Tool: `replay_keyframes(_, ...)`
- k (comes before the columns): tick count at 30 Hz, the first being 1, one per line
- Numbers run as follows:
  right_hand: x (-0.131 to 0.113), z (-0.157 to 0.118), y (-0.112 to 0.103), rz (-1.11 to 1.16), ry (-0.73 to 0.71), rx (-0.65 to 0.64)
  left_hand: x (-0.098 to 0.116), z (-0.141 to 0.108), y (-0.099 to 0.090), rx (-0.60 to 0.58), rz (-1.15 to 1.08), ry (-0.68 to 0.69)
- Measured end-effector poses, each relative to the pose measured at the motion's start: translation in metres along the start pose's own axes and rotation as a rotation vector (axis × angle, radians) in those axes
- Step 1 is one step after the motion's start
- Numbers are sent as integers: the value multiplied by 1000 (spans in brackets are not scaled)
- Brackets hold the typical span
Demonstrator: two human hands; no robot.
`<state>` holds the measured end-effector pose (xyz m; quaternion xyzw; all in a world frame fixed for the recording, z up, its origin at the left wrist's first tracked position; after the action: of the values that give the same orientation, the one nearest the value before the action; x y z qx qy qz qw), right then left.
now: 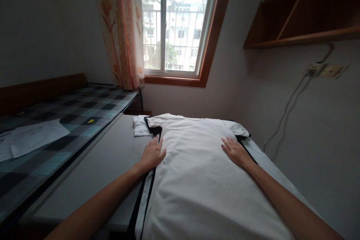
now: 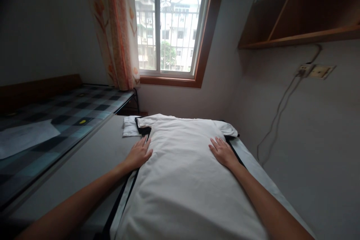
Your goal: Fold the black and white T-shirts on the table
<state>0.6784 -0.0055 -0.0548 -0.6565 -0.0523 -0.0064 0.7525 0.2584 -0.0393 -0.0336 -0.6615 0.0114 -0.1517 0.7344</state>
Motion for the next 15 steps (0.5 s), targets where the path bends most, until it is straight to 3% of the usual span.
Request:
replay_keyframes(5, 10, -24, 3, 37, -39, 43, -1, -32, -20, 32, 50, -197)
replay_keyframes(9, 18, -41, 5, 70, -68, 115, 5, -42, -29, -17, -30, -186)
replay_keyframes(15, 22, -55, 3, 77, -55, 155, 3, -35, -34, -62, -249, -191)
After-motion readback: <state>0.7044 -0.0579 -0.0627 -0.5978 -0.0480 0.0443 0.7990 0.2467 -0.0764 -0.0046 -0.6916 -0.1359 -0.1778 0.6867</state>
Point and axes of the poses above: each hand's wrist, its own z-axis towards the middle knuckle, its own y-axis out of the palm, x = y × z, the point moved 3 cm from there along z, towards the middle knuckle, and after that the axes turned 2 degrees about -z, right-handed, at the moved point
